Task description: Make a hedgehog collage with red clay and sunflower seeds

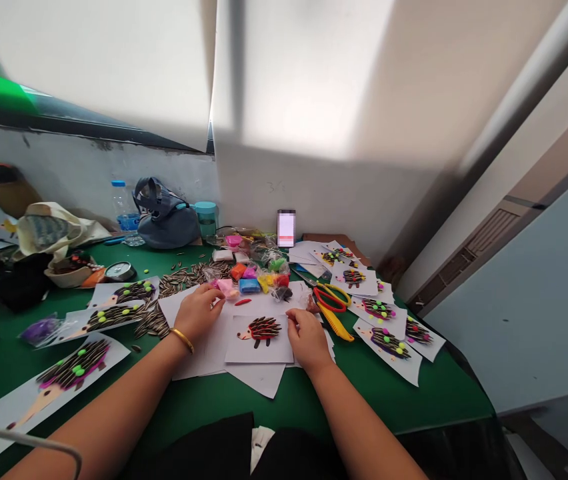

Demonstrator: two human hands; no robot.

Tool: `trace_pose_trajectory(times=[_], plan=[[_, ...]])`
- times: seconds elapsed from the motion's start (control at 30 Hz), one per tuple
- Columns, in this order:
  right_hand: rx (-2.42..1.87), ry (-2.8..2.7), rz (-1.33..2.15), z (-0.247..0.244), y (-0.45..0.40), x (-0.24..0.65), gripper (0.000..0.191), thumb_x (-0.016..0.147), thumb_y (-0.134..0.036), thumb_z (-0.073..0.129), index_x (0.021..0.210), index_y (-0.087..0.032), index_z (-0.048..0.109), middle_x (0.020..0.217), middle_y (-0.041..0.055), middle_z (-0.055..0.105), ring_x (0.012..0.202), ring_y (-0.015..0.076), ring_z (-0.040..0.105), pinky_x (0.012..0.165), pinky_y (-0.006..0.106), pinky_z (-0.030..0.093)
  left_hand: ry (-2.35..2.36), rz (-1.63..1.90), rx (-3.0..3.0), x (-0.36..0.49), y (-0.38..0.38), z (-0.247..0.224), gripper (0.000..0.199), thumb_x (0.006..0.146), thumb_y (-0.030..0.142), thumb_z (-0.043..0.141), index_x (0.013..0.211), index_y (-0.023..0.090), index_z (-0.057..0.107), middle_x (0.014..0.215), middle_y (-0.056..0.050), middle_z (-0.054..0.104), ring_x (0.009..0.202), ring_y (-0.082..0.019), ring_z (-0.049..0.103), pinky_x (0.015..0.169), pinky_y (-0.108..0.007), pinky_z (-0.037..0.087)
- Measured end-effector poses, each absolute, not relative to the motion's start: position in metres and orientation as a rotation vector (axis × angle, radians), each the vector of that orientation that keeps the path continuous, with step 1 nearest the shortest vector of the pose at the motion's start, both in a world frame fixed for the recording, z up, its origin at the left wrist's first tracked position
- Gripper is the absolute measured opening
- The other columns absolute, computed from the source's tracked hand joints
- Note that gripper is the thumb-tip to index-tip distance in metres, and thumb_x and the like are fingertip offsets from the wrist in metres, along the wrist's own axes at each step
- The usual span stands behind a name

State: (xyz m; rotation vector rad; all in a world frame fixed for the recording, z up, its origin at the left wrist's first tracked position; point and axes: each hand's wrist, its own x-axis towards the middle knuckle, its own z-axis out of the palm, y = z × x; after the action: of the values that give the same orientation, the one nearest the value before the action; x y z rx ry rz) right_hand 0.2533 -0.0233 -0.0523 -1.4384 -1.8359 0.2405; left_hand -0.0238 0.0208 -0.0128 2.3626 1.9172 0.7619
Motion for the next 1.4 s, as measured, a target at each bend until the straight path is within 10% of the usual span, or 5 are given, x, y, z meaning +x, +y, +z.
trace_pose_trajectory(times=[0.8,1.0,1.4], plan=[[-1.315,-1.909,0.042,-0.051,-0.025,0.253,0.021,0.087,-0.014,0.047,0.100,-0.019,0.063,0.097,0.0074,0.067,0.094,0.0236,0.060,0.085,0.040,0.047,1.755,0.912,2.311,0.000,0.020,-0.018,0.010,0.081,0.019,0.057,0.083,0.021,0.066,0.085,-0.005,0.069,0.084,-0.023,0.061,0.076,-0.035,0.041],[-1.174,-1.920,-0.175,-0.038,-0.038,0.246,0.027,0.087,-0.010,0.047,0.106,-0.020,0.064,0.100,0.0087,0.064,0.096,0.0233,0.057,0.087,0.041,0.045,1.417,1.064,2.007,0.000,0.010,-0.016,0.036,0.079,0.020,0.058,0.115,0.023,0.063,0.086,-0.001,0.067,0.080,-0.017,0.062,0.072,-0.028,0.048],[-1.065,-2.035,-0.147,-0.031,-0.052,0.230,0.023,0.087,-0.019,0.052,0.108,-0.021,0.064,0.098,0.0080,0.066,0.093,0.0234,0.058,0.083,0.041,0.043,1.269,0.967,2.136,0.020,-0.023,-0.007,0.018,0.082,0.037,0.066,0.075,0.021,0.070,0.076,-0.002,0.067,0.077,-0.018,0.059,0.073,-0.030,0.044]])
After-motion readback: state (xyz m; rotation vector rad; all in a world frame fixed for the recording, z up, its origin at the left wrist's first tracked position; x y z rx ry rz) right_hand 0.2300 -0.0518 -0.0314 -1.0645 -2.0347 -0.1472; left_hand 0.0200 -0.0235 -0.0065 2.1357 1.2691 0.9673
